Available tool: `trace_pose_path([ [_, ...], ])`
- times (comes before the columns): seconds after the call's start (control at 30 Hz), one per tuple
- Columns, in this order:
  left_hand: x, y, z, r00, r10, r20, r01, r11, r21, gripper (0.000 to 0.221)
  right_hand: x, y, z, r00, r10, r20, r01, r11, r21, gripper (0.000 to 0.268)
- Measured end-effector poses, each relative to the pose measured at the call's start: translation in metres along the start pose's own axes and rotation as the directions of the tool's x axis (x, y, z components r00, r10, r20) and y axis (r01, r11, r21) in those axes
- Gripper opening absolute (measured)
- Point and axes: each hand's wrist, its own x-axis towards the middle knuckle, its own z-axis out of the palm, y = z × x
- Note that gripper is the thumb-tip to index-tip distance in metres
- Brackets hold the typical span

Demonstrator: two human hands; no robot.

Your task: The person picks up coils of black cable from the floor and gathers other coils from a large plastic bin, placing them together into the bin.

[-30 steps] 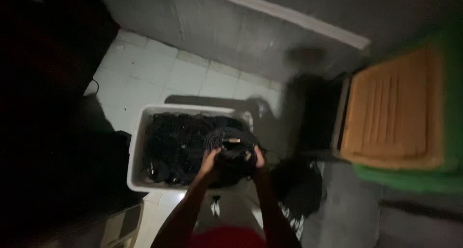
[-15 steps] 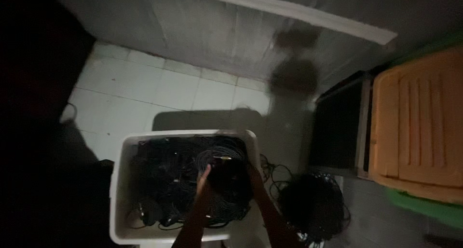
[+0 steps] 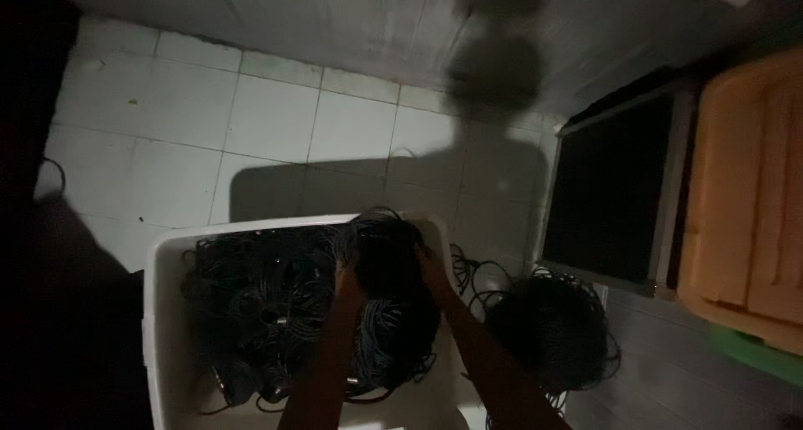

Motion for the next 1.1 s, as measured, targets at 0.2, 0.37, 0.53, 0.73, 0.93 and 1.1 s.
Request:
trace_pose_path([
  [0.2,-0.001,-0.01,-0.03,0.975,0.222,-0.017,-0.163,0.763,0.625,0.059,0.032,0.032,-0.005,0.998,0.057,0.029,-0.053,0.991,-0.123,0.07],
  [0.37,-0.009,-0.017,-0.032,0.966,0.23,-0.122,-0.08,0.709,0.701,0.063,0.047,0.07,0.0,0.982,-0.189,-0.003,0.164,0.86,-0.484,0.054],
  [0.53,-0.004,-0.016,-0.021,0.925,0.344,-0.161,-0.039,0.507,0.861,0.067,0.048,0.049,0.006,0.939,-0.339,-0.055,0.259,0.804,-0.536,0.05],
  [0.73,-0.015,-0.018,0.001,0.811,0.544,0.215,-0.194,-0.097,0.976,0.083,0.002,-0.003,0.02,0.828,-0.559,-0.054,0.307,0.53,-0.79,0.064],
  [0.93,-0.023,-0.027,-0.002,0.974,0.149,0.174,-0.097,-0.417,0.903,0.096,-0.049,-0.022,0.034,0.898,-0.434,-0.074,0.231,0.608,-0.76,0.074],
  [1.1,-0.016,-0.031,0.003,0.995,0.091,0.027,0.011,-0.398,0.917,0.105,-0.028,-0.013,0.029,0.955,-0.285,-0.082,0.123,0.631,-0.766,0.065],
])
